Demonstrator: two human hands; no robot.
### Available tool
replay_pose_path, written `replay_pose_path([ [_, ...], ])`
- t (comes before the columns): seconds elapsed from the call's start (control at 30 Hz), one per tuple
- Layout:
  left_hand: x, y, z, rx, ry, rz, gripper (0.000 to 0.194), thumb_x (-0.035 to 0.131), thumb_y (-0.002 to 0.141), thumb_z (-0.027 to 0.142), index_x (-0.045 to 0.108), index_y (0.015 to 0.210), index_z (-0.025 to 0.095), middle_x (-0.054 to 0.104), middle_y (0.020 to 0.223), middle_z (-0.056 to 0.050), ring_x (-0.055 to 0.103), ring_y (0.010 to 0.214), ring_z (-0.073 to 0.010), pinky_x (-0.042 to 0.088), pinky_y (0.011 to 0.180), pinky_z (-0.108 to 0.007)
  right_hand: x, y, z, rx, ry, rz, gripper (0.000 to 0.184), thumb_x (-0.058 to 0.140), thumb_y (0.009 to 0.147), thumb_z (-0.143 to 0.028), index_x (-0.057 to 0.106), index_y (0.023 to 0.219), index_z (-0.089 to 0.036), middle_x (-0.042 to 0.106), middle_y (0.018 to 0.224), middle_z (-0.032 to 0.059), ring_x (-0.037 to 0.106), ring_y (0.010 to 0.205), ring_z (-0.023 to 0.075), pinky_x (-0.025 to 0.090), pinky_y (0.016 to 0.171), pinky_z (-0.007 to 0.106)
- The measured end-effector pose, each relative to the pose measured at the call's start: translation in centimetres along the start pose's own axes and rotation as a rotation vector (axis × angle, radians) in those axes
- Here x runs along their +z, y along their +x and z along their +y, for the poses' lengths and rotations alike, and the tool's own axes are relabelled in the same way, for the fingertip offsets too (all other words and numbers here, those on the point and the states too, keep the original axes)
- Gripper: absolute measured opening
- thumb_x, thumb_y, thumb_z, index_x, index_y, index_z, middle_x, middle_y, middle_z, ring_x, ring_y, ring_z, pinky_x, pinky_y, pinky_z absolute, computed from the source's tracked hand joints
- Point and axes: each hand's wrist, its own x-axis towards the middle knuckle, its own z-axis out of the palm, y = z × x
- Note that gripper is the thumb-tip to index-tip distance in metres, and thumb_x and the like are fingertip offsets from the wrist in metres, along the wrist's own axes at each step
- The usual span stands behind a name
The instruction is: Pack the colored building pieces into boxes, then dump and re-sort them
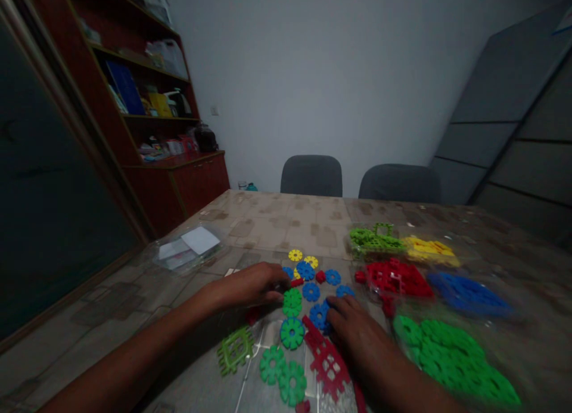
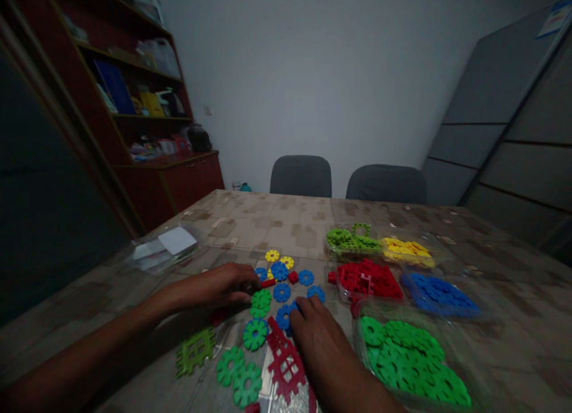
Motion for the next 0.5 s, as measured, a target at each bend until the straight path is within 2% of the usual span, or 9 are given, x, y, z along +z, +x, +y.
replay_pose_path([
  [0.13, 0.0, 0.0, 0.1, -0.007, -0.007, 0.0, 0.024, 0.063, 0.088, 0.019, 0.067, 0.111, 0.023, 0.068, 0.108, -0.005, 0.064, 0.095, -0.0211, 0.048, 0.081, -0.029, -0.3, 0.1, 0.2, 0.005, 0.018, 0.028, 0.031, 0.054, 0.09, -0.009, 0.067, 0.116, -0.018, 0.06, 0.134, 0.0111, 0.051, 0.122, 0.0267, 0.041, 0.104, 0.041],
  [0.23, 0.0, 0.0, 0.1, -0.009, -0.007, -0.002, 0.025, 0.063, 0.088, 0.018, 0.066, 0.112, 0.024, 0.067, 0.109, -0.005, 0.063, 0.097, -0.0216, 0.048, 0.083, -0.03, -0.8, 0.2, -0.2, 0.041, 0.031, 0.004, 0.027, 0.054, 0.089, -0.007, 0.067, 0.11, -0.016, 0.062, 0.122, 0.0114, 0.054, 0.112, 0.0254, 0.043, 0.099, 0.038],
  [0.33, 0.0, 0.0, 0.1, -0.016, 0.001, -0.005, 0.024, 0.063, 0.089, 0.018, 0.065, 0.113, 0.024, 0.066, 0.11, -0.005, 0.063, 0.097, -0.0219, 0.047, 0.085, -0.03, -1.2, 0.2, -0.7, 0.088, 0.024, -0.021, 0.024, 0.057, 0.087, -0.008, 0.067, 0.107, -0.016, 0.06, 0.12, 0.0128, 0.053, 0.11, 0.0265, 0.043, 0.095, 0.039],
  [0.5, -0.1, 0.0, 0.1, 0.007, -0.005, -0.023, 0.02, 0.062, 0.091, 0.019, 0.065, 0.11, 0.022, 0.065, 0.109, -0.006, 0.063, 0.095, -0.0214, 0.047, 0.082, -0.029, -1.7, -0.5, -1.1, -0.002, 0.228, 0.002, 0.023, 0.052, 0.089, -0.008, 0.064, 0.104, -0.022, 0.063, 0.111, 0.0051, 0.059, 0.095, 0.018, 0.045, 0.08, 0.027],
])
